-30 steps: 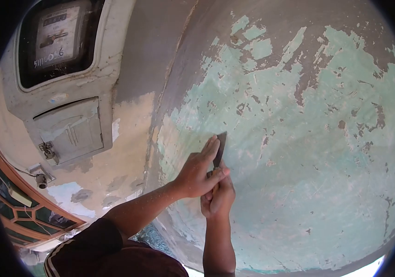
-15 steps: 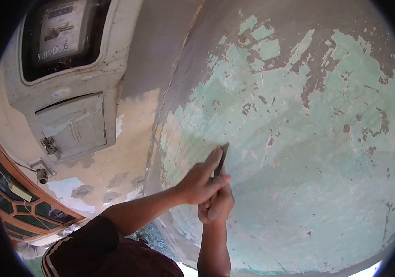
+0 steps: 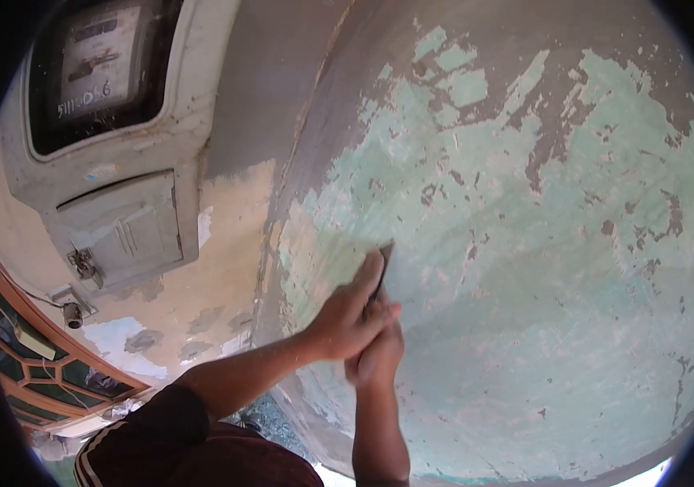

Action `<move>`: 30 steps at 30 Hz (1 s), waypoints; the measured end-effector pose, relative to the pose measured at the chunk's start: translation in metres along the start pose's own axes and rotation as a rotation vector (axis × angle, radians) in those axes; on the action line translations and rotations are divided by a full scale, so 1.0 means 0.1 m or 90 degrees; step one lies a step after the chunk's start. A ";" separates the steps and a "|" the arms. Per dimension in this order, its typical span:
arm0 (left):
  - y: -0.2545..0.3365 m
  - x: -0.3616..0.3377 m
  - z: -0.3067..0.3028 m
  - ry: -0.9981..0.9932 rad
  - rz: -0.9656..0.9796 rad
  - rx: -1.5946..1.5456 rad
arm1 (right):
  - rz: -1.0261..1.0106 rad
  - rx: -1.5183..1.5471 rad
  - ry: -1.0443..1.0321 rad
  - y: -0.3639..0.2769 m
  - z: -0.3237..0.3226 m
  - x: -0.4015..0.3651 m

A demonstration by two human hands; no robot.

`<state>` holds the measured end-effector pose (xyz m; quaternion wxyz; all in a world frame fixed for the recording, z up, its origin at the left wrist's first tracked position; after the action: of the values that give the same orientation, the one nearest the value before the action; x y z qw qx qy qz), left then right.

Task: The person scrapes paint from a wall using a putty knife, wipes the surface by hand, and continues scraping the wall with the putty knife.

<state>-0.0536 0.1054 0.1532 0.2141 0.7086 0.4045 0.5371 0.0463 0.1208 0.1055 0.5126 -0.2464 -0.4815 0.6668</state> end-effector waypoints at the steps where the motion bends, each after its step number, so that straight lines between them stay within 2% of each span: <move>1: 0.08 -0.07 0.01 0.019 0.045 0.026 | -0.009 0.082 0.091 -0.08 0.15 -0.13; 3: 0.12 0.05 -0.06 -0.009 0.002 0.019 | -0.130 -0.415 -0.042 -0.43 0.27 -0.14; 5: 0.14 0.21 -0.16 -0.050 -0.030 -0.032 | 0.091 0.000 -0.047 -0.14 0.26 -0.13; 8: 0.09 0.27 -0.14 -0.036 -0.046 0.087 | 0.056 0.059 0.019 -0.02 0.38 -0.13; 9: 0.08 0.21 -0.10 -0.016 -0.027 0.085 | 0.034 0.038 -0.014 0.02 0.24 -0.11; 11: 0.03 -0.09 0.06 0.030 0.015 0.083 | 0.029 0.010 0.037 0.37 -0.19 -0.15; 13: -0.28 -0.52 0.33 0.023 -0.018 -0.014 | 0.032 -0.319 -0.002 0.48 -0.39 -0.39; 14: -0.43 -0.76 0.43 -0.004 -0.082 -0.072 | 0.044 -0.632 -0.055 0.57 -0.41 -0.61; 15: -0.76 -1.04 0.63 0.016 -0.103 -0.087 | 0.056 -0.542 -0.042 0.82 -0.57 -0.81; 16: -0.94 -1.29 0.71 0.011 -0.178 -0.137 | 0.066 -0.455 -0.033 1.13 -0.72 -0.96; 17: -1.25 -1.56 0.84 0.069 -0.198 -0.209 | -0.027 -0.550 -0.028 1.35 -0.84 -1.09; 18: -1.51 -1.79 0.94 0.010 -0.313 -0.266 | -0.117 -0.643 -0.018 1.55 -0.92 -1.23; 19: -1.74 -2.01 1.02 -0.048 -0.429 -0.321 | -0.077 -0.732 -0.052 1.67 -0.87 -1.37; 20: -1.94 -2.19 1.00 -0.050 -0.454 -0.292 | -0.036 -0.819 -0.085 1.77 -0.81 -1.51; 21: -2.09 -2.30 1.02 -0.052 -0.483 -0.263 | -0.103 -0.819 -0.108 1.87 -0.77 -1.64; 23: -2.04 -2.38 1.04 0.039 -0.508 -0.473 | -0.230 -0.841 -0.124 1.85 -0.64 -1.74; 24: -2.03 -2.45 1.06 0.082 -0.521 -0.576 | -0.163 -0.872 -0.126 1.90 -0.70 -1.67; 26: -2.06 -2.50 1.16 0.093 -0.555 -0.579 | -0.022 -0.923 -0.132 2.04 -0.88 -1.55; 28: -1.73 -2.44 1.18 0.137 -0.568 -0.568 | -0.062 -0.841 -0.057 2.02 -0.96 -1.51; 29: -1.78 -2.44 1.25 0.111 -0.581 -0.555 | -0.088 -0.834 -0.026 2.00 -0.96 -1.53; 30: -1.69 -2.36 1.18 0.125 -0.544 -0.517 | -0.115 -0.827 0.004 1.94 -0.94 -1.54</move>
<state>-0.0235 0.0290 -0.1495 0.6266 0.2915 0.4336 0.5783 0.0916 0.0134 -0.1327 0.3149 -0.4665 -0.8035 0.1939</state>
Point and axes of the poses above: each hand's wrist, its own x-axis towards the middle knuckle, its own z-axis out of the palm, y = z × x, the point moved 8 cm from there along x, towards the middle knuckle, and after that the axes turned 12 degrees about -y, right-handed, at the moved point
